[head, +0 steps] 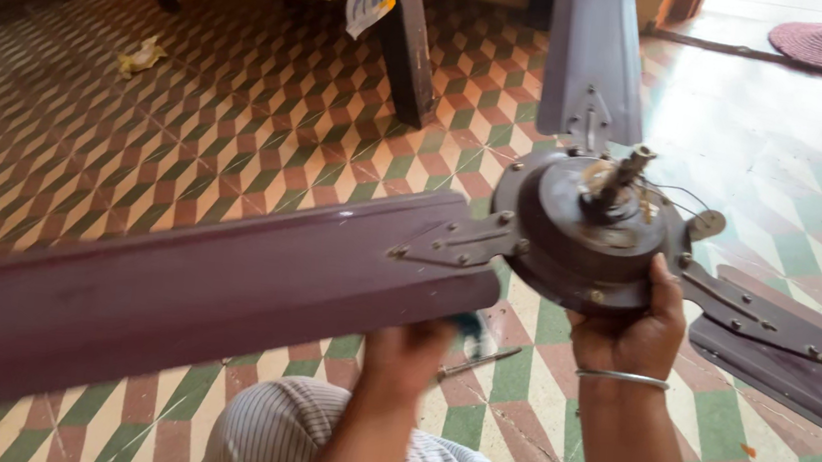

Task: The person sits on the floor and uses a screwdriver to tighten screws on the central hub of a ceiling fan. They then wipe the fan blades and hub with a cloth and manually rotate the blades to check movement.

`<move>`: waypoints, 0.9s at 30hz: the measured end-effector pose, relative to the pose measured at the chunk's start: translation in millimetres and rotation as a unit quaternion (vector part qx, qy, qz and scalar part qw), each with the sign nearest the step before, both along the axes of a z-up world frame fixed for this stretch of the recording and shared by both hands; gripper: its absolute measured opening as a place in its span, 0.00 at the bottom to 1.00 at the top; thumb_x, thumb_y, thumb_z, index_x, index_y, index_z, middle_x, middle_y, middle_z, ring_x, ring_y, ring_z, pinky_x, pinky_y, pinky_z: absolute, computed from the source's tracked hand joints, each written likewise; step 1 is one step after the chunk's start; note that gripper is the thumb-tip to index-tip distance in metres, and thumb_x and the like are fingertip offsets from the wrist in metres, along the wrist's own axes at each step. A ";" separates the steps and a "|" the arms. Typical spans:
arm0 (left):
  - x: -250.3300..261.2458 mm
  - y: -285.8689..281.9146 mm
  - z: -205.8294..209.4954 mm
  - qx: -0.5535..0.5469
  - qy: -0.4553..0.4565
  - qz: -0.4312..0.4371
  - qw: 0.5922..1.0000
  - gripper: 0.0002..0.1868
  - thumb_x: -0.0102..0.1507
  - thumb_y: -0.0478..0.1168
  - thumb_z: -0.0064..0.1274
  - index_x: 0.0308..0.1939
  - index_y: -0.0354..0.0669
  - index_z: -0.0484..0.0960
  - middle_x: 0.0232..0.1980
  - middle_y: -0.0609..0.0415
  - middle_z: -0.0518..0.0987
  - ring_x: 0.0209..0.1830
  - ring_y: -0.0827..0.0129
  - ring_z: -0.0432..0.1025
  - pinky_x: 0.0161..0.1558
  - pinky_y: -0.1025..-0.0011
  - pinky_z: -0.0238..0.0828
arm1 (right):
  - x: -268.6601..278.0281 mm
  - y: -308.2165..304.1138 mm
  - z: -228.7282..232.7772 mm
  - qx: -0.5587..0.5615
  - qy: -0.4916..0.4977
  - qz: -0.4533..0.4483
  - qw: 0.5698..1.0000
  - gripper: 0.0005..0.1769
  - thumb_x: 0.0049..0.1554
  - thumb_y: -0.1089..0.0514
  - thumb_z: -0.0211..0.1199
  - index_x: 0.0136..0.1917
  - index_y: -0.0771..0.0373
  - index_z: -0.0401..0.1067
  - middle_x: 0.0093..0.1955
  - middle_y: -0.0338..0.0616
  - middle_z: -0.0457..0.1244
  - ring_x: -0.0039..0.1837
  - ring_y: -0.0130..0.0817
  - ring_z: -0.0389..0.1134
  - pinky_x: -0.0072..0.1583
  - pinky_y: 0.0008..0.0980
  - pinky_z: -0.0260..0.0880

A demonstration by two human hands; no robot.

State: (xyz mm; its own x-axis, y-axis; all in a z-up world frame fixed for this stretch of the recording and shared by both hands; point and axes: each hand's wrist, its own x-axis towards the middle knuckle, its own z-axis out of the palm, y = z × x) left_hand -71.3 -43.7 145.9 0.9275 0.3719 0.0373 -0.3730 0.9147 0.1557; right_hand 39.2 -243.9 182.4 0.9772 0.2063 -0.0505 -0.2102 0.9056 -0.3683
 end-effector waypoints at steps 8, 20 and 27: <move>73.2 -32.4 26.1 0.023 -0.017 -0.007 1.000 0.18 0.68 0.43 0.55 0.60 0.45 0.77 0.59 0.52 0.79 0.60 0.62 0.72 0.64 0.61 0.69 | -14.1 8.6 21.6 0.010 -0.047 0.007 0.999 0.17 0.64 0.54 0.54 0.63 0.61 0.71 0.63 0.42 0.69 0.65 0.39 0.71 0.69 0.47 0.71; 109.1 -4.3 -53.9 0.005 0.156 -0.023 0.988 0.15 0.68 0.45 0.52 0.58 0.48 0.78 0.56 0.55 0.80 0.54 0.66 0.73 0.56 0.64 0.70 | -16.2 5.0 23.2 0.002 -0.024 0.012 1.000 0.17 0.66 0.50 0.53 0.63 0.59 0.71 0.61 0.41 0.70 0.62 0.37 0.72 0.64 0.46 0.73; 112.7 0.4 -62.5 -0.004 0.179 -0.035 0.983 0.14 0.69 0.46 0.49 0.57 0.49 0.78 0.54 0.57 0.81 0.51 0.67 0.74 0.51 0.66 0.71 | -10.7 12.5 15.1 0.003 -0.028 0.017 0.999 0.20 0.66 0.48 0.54 0.65 0.60 0.70 0.62 0.42 0.69 0.63 0.38 0.71 0.67 0.46 0.70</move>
State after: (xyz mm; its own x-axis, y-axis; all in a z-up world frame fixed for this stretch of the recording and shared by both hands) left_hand 41.3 -43.2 83.4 0.9039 0.3052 -0.2997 -0.2313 0.9381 0.2577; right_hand 28.5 -231.5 197.5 0.9707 0.2404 0.0047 -0.2212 0.9004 -0.3747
